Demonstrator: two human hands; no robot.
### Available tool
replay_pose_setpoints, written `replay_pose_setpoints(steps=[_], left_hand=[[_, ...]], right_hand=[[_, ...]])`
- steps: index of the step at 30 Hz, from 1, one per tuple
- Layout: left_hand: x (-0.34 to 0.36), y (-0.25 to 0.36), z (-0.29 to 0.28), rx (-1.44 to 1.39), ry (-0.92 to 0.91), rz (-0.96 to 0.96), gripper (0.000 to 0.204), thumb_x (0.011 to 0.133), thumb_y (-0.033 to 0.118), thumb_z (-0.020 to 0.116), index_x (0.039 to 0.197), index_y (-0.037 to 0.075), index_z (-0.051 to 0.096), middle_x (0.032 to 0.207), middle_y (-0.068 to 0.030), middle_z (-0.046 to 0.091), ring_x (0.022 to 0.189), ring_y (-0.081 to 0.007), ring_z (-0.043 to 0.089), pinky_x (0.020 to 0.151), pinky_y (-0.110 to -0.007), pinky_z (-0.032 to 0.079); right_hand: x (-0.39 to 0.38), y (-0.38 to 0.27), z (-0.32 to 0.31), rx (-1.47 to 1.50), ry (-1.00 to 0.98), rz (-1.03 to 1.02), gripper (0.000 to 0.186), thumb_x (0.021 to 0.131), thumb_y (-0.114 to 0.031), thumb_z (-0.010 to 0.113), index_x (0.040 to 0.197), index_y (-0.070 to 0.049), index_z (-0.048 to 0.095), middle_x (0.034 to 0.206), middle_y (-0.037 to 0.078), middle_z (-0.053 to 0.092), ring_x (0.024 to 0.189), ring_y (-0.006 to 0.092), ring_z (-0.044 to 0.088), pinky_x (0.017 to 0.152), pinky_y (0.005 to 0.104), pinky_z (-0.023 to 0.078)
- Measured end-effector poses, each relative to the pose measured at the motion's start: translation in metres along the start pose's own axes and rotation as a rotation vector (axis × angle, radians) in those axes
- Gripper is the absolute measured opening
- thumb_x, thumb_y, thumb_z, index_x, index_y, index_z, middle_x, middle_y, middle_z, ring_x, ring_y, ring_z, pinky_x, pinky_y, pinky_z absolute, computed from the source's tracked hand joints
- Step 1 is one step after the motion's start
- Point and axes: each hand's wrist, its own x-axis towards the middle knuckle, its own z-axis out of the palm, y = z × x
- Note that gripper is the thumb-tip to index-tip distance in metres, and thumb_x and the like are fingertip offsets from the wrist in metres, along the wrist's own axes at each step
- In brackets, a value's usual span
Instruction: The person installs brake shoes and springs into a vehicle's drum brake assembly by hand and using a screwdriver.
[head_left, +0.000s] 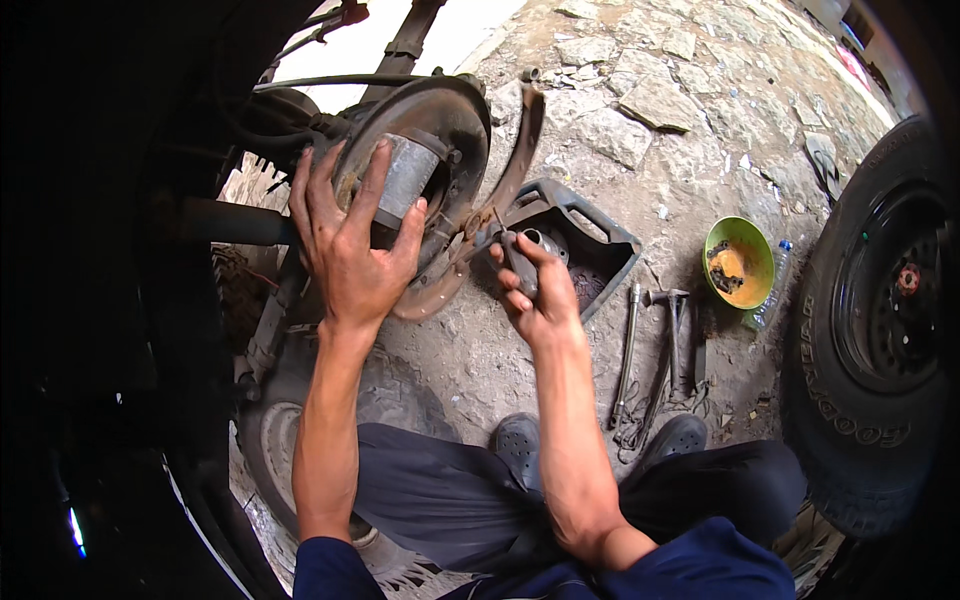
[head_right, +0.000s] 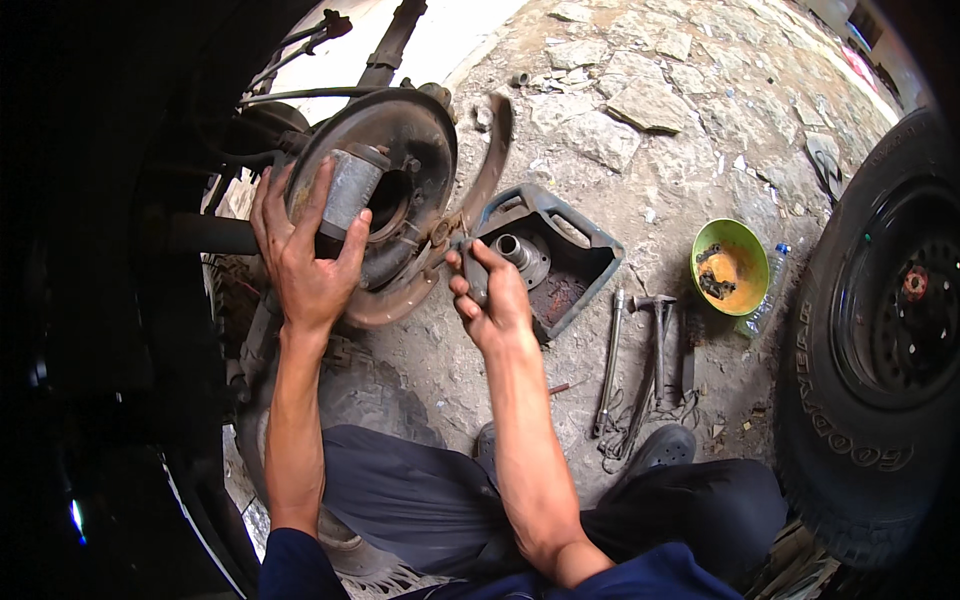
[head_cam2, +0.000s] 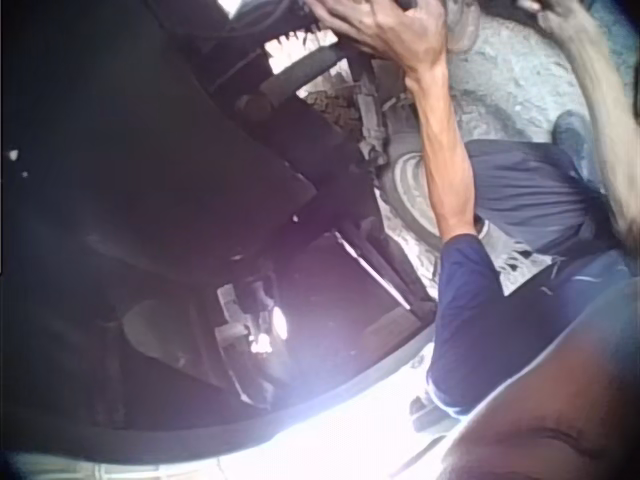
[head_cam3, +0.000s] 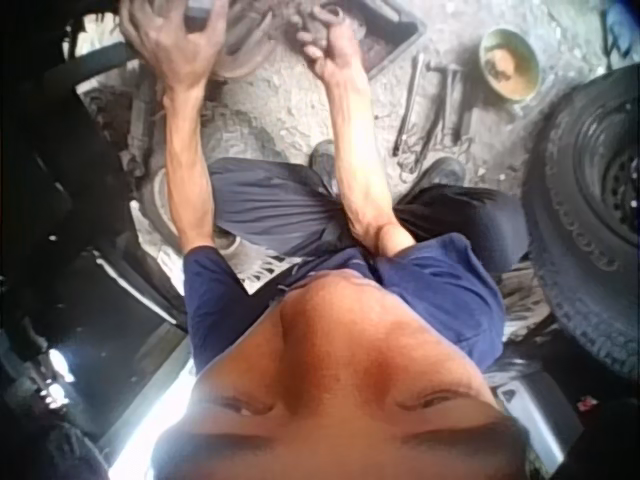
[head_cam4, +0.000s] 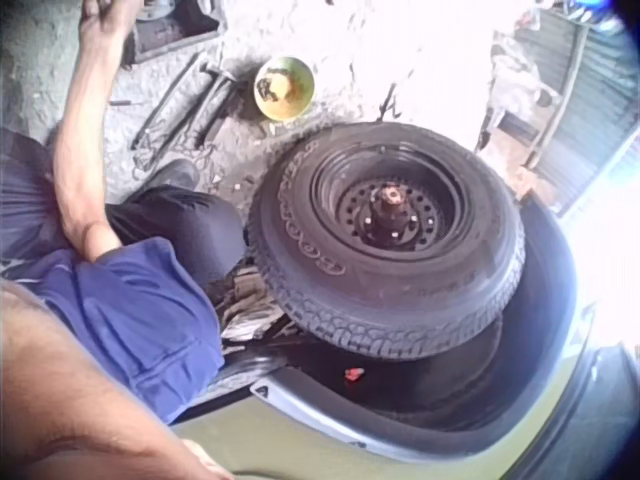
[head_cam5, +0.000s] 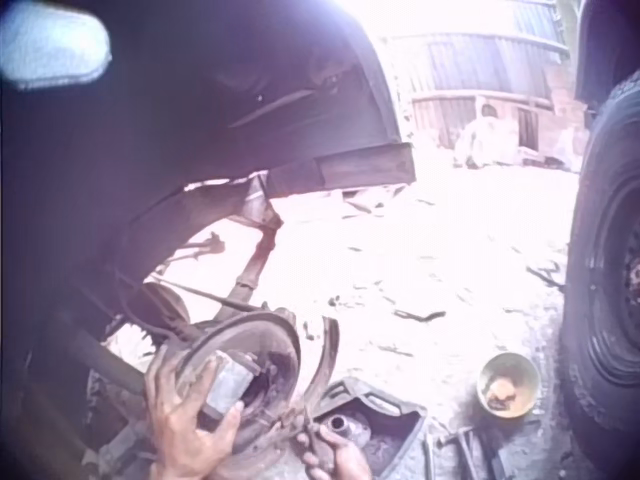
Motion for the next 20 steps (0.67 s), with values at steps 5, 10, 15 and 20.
replay_pose_setpoints(steps=[5, 10, 15, 20], left_hand=[[-0.005, 0.0, 0.005, 0.049, 0.012, 0.011, 0.062, 0.073, 0.022, 0.078, 0.133, 0.021, 0.06, 0.132, -0.0181, 0.051, 0.13, -0.0402, 0.039, 0.108, -0.051, 0.032], [-0.004, -0.01, 0.001, 0.073, -0.003, 0.008, 0.06, 0.078, 0.023, 0.076, 0.136, 0.021, 0.058, 0.135, -0.0176, 0.05, 0.132, -0.0381, 0.038, 0.11, -0.049, 0.032], [0.0, -0.003, 0.005, 0.07, -0.024, 0.008, 0.06, 0.079, 0.022, 0.076, 0.136, 0.021, 0.058, 0.139, -0.0159, 0.049, 0.134, -0.0378, 0.038, 0.111, -0.049, 0.031], [-0.003, -0.004, 0.001, 0.067, -0.026, 0.013, 0.059, 0.079, 0.025, 0.076, 0.136, 0.02, 0.058, 0.141, -0.0158, 0.048, 0.135, -0.0377, 0.037, 0.112, -0.049, 0.03]], right_hand=[[-0.079, -0.046, -0.019, -1.406, 0.015, 0.011, 0.054, 0.095, -0.032, 0.061, 0.137, -0.002, 0.044, 0.094, 0.015, 0.07, 0.068, 0.0131, 0.064, 0.05, 0.0256, 0.046], [-0.177, -0.124, -0.051, -1.422, -0.093, -0.319, 0.068, 0.091, -0.019, 0.068, 0.149, -0.007, 0.035, 0.108, 0.018, 0.069, 0.075, 0.0136, 0.064, 0.064, 0.0274, 0.051], [-0.208, -0.131, -0.032, -1.036, 0.049, -0.753, 0.069, 0.097, -0.017, 0.056, 0.155, -0.01, 0.019, 0.108, 0.023, 0.068, 0.049, 0.0065, 0.053, 0.045, 0.0201, 0.043], [-0.213, -0.133, -0.039, -1.047, -0.052, -0.815, 0.072, 0.098, -0.02, 0.054, 0.156, -0.01, 0.012, 0.107, 0.024, 0.068, 0.044, 0.0063, 0.053, 0.04, 0.019, 0.04]])
